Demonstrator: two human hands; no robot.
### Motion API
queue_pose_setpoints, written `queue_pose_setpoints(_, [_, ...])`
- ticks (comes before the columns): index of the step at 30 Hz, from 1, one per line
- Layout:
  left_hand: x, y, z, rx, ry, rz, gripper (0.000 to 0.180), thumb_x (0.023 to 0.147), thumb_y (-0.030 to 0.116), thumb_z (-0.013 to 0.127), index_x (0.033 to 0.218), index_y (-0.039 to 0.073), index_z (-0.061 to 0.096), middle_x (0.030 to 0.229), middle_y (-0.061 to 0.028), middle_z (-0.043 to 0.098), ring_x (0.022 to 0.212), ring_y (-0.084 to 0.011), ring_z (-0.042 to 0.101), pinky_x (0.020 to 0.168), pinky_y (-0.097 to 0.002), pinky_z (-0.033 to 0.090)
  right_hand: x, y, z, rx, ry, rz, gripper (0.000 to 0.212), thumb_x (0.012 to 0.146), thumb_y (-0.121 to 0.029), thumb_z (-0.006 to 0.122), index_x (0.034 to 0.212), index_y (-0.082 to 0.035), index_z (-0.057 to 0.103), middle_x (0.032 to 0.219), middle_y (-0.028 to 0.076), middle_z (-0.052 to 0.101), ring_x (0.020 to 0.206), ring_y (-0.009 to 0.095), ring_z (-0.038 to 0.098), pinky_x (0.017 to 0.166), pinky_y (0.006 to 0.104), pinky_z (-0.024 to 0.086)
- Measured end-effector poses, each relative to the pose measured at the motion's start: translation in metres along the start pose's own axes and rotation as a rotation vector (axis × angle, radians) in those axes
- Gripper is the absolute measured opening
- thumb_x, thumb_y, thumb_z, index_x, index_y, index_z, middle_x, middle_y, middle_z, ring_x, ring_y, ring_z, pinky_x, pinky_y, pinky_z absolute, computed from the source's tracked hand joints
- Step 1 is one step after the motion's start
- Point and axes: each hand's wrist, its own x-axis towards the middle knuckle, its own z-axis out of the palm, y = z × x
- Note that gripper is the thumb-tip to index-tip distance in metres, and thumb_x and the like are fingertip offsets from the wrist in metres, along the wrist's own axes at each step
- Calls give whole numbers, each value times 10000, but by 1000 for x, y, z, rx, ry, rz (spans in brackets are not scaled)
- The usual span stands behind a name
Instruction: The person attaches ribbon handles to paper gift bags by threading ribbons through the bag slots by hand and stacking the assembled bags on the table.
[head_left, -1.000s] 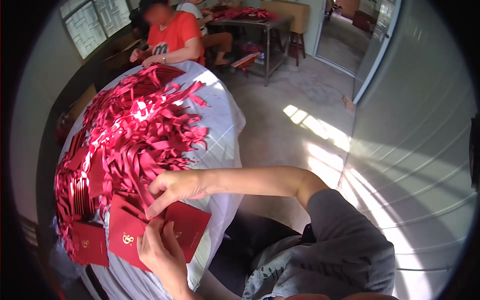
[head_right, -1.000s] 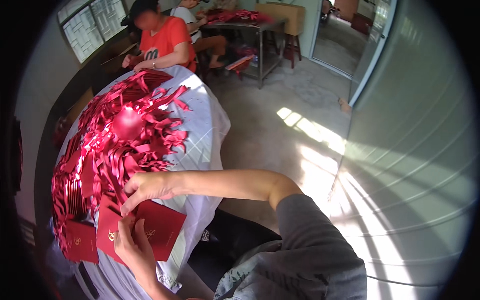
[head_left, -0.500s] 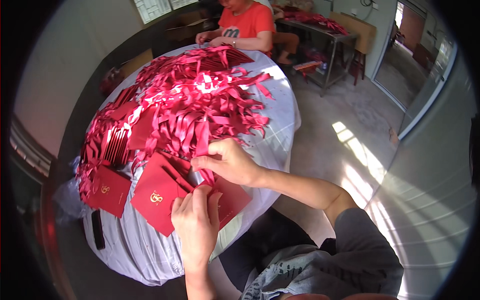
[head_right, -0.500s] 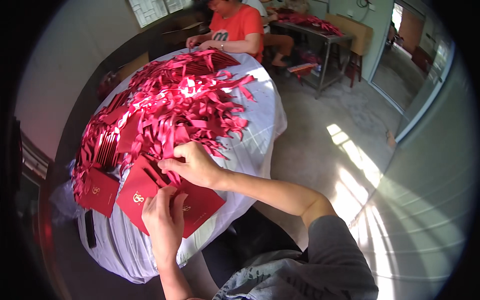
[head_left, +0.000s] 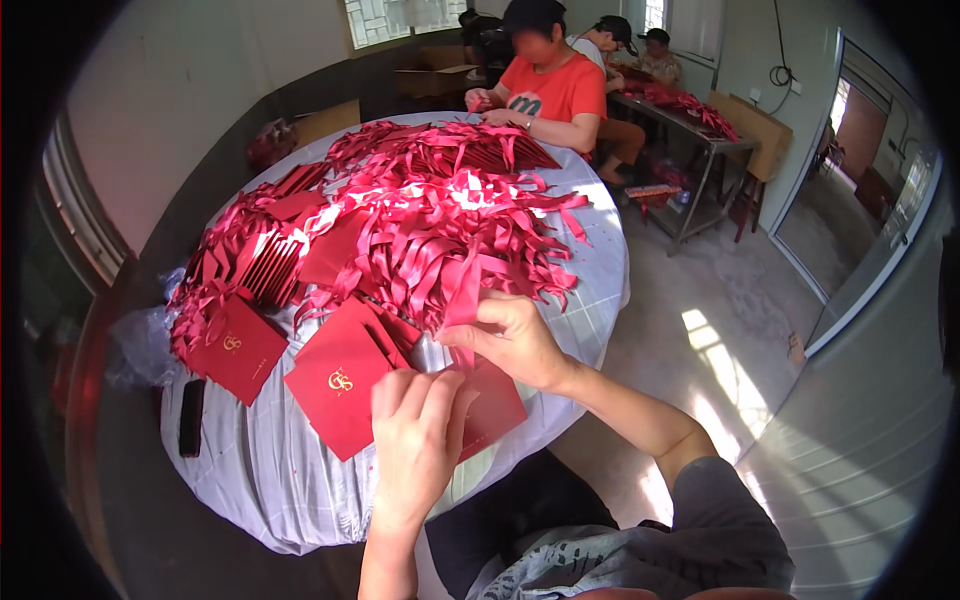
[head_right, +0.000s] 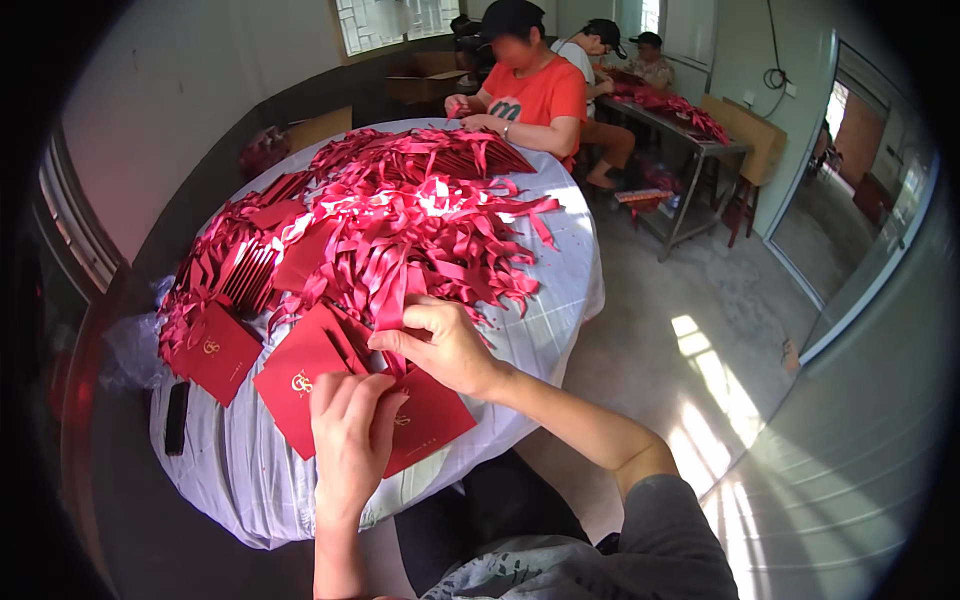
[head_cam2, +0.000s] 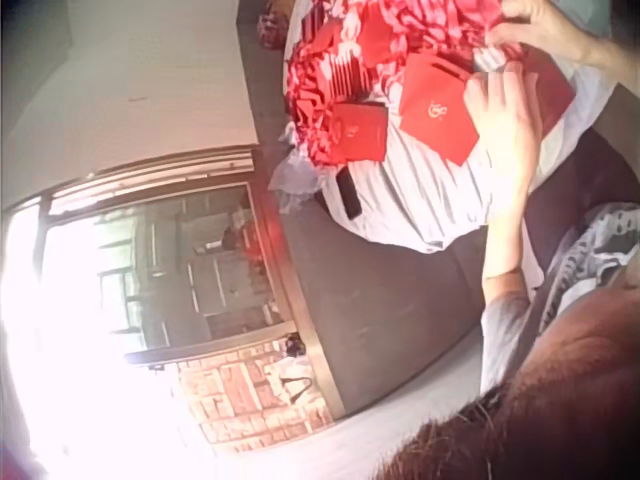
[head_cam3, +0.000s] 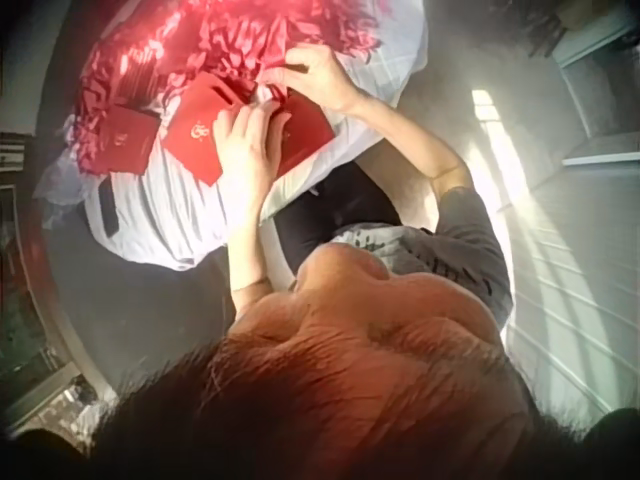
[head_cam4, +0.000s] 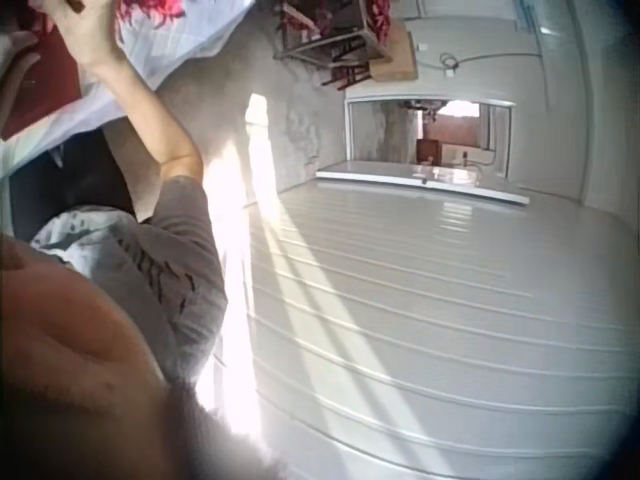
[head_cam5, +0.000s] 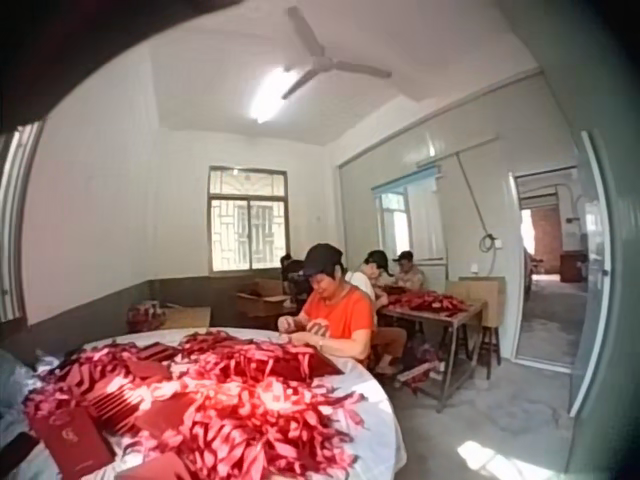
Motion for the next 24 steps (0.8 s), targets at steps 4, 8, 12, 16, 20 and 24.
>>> queue_pose_setpoints(4, [-31,-11,-20,-32,344,-235,208,784,-31,682,960,3,576,898,-149,550,836,-324,528,743,-394,427,1,-13,4,12,2,-26,103,804,-61,742,866,8,697,790,80,648,706,129,605,635,275,478])
queue_pose_setpoints(8, [-53,-28,-27,-169,156,-561,85,907,33,546,955,-32,521,846,-196,551,749,-365,541,684,-403,439,0,-12,-4,12,-30,5,107,812,-26,731,886,31,677,847,68,655,742,113,606,663,262,484])
queue_pose_setpoints(12, [-58,-41,-43,-556,-162,-841,348,1000,223,437,927,-71,609,842,-187,630,775,-277,612,722,-370,460,2,-14,5,2,-51,-41,99,816,-39,732,872,22,677,817,64,639,712,125,595,648,266,473])
queue_pose_setpoints(16, [-52,-49,-35,-1009,-226,-847,373,994,258,506,1169,-54,610,1020,-73,674,983,-129,600,901,-280,454,0,-6,12,-68,-87,-96,102,812,-50,735,863,17,678,768,65,622,675,133,576,616,274,457])
queue_pose_setpoints(20, [-43,-42,-26,-1236,-76,-856,257,965,117,551,1151,-44,624,987,-64,687,948,-106,615,878,-261,477,-7,-2,14,-135,-129,-36,99,856,-72,697,868,22,668,740,63,622,663,122,579,616,273,463])
queue_pose_setpoints(24, [-53,-49,-9,-903,17,-749,231,964,81,531,1114,-68,624,930,-92,697,886,-94,618,811,-233,483,-15,4,28,70,-152,211,201,951,-160,599,894,28,640,689,33,621,639,80,552,591,259,452])
